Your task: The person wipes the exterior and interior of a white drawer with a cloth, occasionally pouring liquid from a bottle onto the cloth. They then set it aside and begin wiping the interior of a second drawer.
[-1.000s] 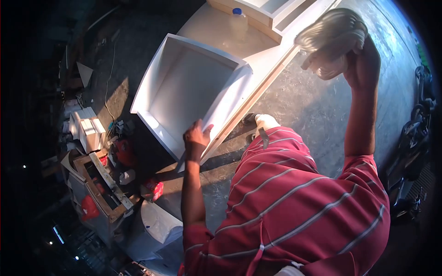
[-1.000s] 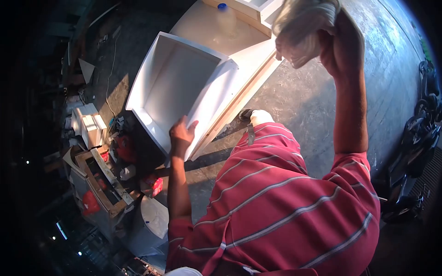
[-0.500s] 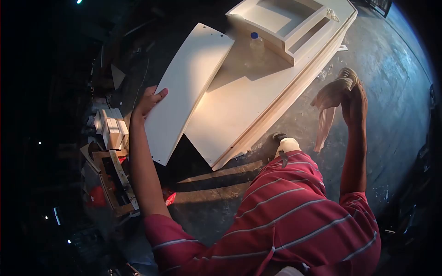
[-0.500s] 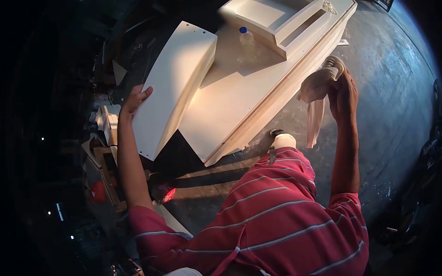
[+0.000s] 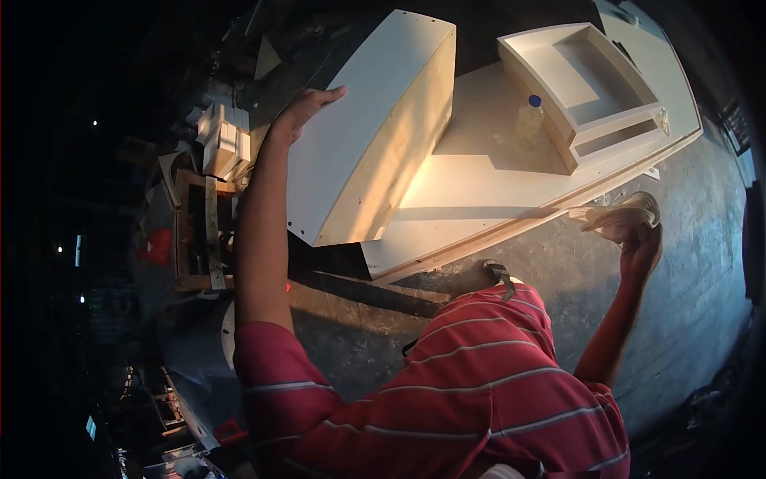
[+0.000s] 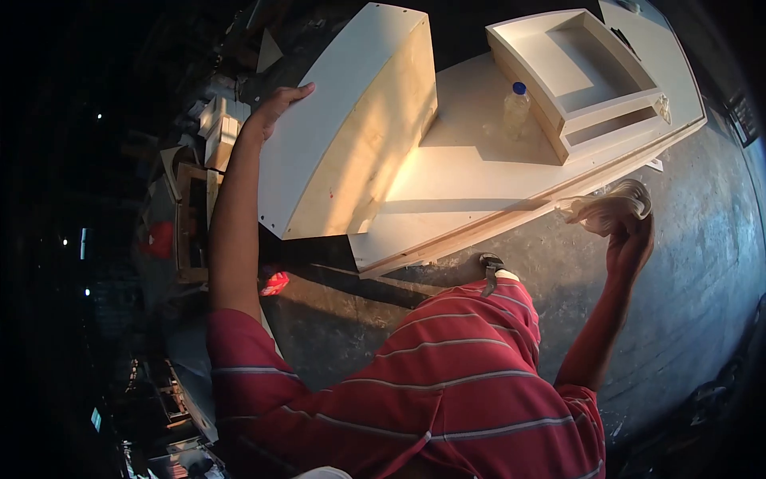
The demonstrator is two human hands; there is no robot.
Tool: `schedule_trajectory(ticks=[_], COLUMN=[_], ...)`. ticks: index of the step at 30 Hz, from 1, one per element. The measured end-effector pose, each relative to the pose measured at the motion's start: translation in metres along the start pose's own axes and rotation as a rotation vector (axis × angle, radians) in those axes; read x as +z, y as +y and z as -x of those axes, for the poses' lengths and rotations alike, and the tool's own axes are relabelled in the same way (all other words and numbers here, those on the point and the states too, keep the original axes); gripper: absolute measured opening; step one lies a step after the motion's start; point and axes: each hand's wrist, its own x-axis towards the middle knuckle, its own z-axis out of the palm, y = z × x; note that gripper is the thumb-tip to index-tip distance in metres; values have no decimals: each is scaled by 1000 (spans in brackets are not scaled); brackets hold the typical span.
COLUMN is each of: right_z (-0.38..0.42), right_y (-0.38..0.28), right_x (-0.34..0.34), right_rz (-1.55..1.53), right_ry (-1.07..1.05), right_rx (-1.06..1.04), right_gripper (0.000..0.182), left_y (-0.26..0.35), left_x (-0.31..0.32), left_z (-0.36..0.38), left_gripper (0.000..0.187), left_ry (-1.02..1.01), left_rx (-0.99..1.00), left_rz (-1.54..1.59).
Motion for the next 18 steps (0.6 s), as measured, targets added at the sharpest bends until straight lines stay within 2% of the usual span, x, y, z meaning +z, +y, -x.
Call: schedule_trajectory(ticks=[5,6,8,9,12,13,15,16,18], right_z=[-41,-46,-48,-41,-38,-25,-9,-3,-3], right_y=[18,22,30,30,45,42,36,35,42], right_x=[33,45,73,90,98,109,119,126,105], right_rz=[-108,-42,30,7,-70,-89,-122,-145,-206], right_ry=[-173,-163,-291,-194,-314,-265,-228,-124,-197], right_rx=[88,84,64,111,170,204,272,306,327], right_gripper=[27,27,29,29,28,28,27,28,31], left_y=[-29,-38,-44,-49,-49,-48,-50,-59,-72], left_x=[-35,-42,-44,-48,-51,-52,-61,-71,-86], left_z=[-27,-33,-32,-33,-35,-34,-39,-47,-58], left_gripper=[50,52,53,53,53,53,61,64,61], left_ry=[170,220,268,282,290,308,275,278,271], left_rx=[66,76,95,110,113,99,18,-5,-92], left_rz=[-173,-237,-253,-249,-219,-190,-183,-170,-58])
